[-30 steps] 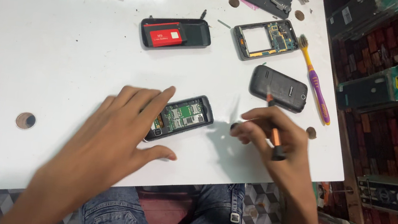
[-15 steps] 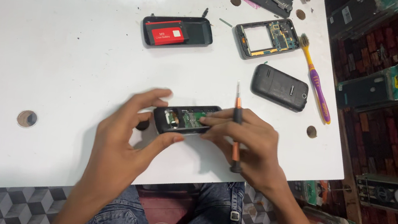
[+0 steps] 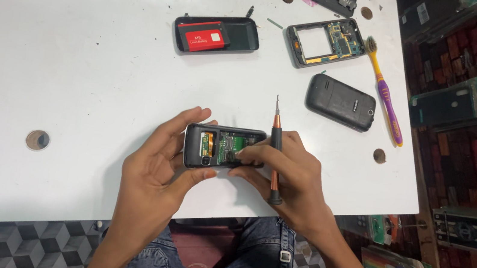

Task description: The person disassembles two mobile phones on a white table. They use a screwdriver to remove screws and a toothbrush to clean the internal components of the first phone. They then remove the back cover and battery of a second phone and use the screwdriver to work on its internal components.

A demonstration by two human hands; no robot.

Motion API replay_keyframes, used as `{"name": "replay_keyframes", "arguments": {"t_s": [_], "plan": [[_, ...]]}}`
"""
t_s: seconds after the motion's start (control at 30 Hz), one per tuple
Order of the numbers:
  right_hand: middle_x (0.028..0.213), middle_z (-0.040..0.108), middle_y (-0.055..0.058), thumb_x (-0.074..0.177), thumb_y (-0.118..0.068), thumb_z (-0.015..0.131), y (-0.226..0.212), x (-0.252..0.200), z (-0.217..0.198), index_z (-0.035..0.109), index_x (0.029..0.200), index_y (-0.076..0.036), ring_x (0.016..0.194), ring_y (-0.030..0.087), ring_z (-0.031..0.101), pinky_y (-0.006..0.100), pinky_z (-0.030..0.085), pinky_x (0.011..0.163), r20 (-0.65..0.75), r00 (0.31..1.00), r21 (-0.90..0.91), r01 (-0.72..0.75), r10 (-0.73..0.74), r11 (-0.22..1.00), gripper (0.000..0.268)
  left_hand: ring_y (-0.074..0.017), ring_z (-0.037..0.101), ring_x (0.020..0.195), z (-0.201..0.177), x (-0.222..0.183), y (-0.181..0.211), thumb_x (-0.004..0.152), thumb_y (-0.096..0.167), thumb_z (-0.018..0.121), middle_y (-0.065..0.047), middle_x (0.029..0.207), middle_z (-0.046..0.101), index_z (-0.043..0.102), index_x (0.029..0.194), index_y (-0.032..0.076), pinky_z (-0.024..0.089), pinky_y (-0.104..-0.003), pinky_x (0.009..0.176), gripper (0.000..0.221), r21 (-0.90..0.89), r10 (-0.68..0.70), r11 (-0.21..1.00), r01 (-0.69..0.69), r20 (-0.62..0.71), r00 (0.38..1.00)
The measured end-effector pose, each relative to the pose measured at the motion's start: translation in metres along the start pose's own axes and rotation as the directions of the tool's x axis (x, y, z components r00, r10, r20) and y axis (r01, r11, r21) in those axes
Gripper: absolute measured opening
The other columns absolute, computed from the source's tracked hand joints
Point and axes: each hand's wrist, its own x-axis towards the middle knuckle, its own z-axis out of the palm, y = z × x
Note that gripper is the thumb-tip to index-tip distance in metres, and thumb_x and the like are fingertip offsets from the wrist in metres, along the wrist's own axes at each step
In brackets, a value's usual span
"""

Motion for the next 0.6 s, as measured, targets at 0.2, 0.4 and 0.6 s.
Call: {"name": "replay_keyframes", "arguments": {"t_s": [0.2, 0.4, 0.6], "plan": [[0.103, 0.068, 0.008, 0.096, -0.045, 0.071, 0.017, -0.014, -0.014, 0.059, 0.121, -0.011, 0.087, 0.012, 0.066, 0.027, 0.056, 0.077, -0.100, 0.992, 0.486, -0.023, 0.081, 0.874, 0.044, -0.0282, 0.060, 0.135, 0.001, -0.003, 0.002, 0.082, -0.011, 0.071, -0.014, 0.145, 0.057, 0.054, 0.144, 0.002, 0.053, -0.041, 0.107, 0.066, 0.392, 0.104, 0.916, -0.090, -0.014, 0.994], [0.101, 0.064, 0.018, 0.094, -0.026, 0.082, 0.039, -0.038, -0.054, 0.065, 0.105, 0.003, 0.076, 0.017, 0.070, 0.026, 0.064, 0.064, -0.078, 0.963, 0.710, -0.129, 0.259, 0.692, 0.036, -0.0318, 0.045, 0.133, 0.017, -0.007, 0.000, 0.087, 0.009, 0.068, -0.011, 0.148, 0.052, 0.054, 0.143, 0.001, 0.031, -0.049, 0.107, 0.058, 0.793, 0.170, 0.569, -0.219, 0.147, 0.974], [0.105, 0.069, 0.023, 0.082, 0.012, 0.082, 0.035, -0.040, -0.073, 0.067, 0.102, 0.006, 0.095, 0.023, 0.074, 0.033, 0.067, 0.086, -0.137, 0.929, 0.618, -0.192, 0.344, 0.763, 0.026, -0.0340, 0.040, 0.135, 0.013, -0.007, 0.008, 0.089, 0.012, 0.066, -0.016, 0.150, 0.048, 0.050, 0.141, -0.005, 0.030, -0.051, 0.105, 0.056, 0.824, 0.103, 0.525, -0.210, 0.183, 0.978]]}}
